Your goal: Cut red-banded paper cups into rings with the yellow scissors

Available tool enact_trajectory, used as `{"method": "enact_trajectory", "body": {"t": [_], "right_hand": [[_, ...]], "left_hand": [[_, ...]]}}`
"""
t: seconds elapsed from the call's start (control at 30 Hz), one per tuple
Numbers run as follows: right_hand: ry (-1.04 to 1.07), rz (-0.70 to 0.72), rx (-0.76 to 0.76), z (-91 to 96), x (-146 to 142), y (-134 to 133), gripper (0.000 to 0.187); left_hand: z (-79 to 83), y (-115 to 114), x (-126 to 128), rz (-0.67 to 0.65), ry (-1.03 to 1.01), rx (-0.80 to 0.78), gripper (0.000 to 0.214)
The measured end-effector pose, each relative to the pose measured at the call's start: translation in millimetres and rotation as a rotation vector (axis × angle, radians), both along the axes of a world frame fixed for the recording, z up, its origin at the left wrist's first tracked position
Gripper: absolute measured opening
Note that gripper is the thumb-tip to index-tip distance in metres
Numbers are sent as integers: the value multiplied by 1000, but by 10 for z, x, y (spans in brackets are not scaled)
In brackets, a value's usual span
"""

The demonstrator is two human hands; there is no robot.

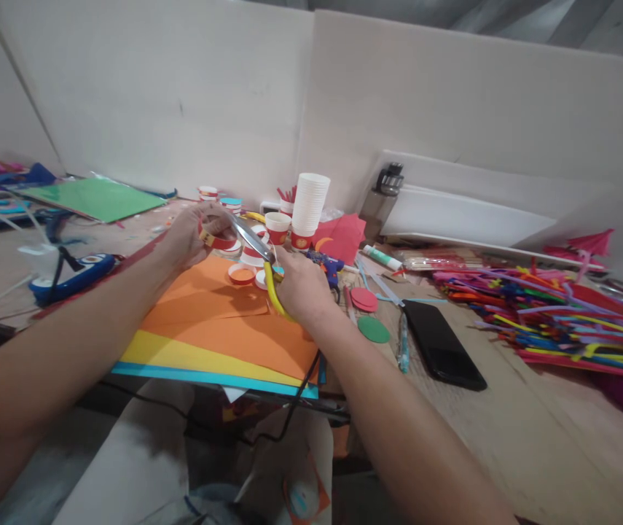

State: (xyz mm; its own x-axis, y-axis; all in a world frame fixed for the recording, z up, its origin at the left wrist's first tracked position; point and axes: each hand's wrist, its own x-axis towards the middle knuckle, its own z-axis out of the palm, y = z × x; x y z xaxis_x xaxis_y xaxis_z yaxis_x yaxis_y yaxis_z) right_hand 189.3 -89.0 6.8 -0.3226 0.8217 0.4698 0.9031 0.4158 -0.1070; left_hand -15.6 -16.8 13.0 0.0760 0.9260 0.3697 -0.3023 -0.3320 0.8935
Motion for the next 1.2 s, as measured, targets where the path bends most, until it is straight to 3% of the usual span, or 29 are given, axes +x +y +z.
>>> {"method": "enact_trajectory", "body": {"t": [0.23,0.47,0.77,0.97,1.2], "right_hand": [[-34,-9,-26,-15,-1,6,40],[-39,-11,-30,10,-27,-21,37],[-44,-20,-54,38,-48,-42,32],[-34,-13,-17,-1,-9,-2,36],[-30,-26,-38,1,2,10,34]], "left_hand": [[5,-89,74,-60,-23,-31,11],[34,-40,63,-86,-60,-106,7],[48,-96,39,-106,34,-67,8],[-32,-19,9,-106,60,-22,10],[-41,6,-8,-31,5,20,14]]}}
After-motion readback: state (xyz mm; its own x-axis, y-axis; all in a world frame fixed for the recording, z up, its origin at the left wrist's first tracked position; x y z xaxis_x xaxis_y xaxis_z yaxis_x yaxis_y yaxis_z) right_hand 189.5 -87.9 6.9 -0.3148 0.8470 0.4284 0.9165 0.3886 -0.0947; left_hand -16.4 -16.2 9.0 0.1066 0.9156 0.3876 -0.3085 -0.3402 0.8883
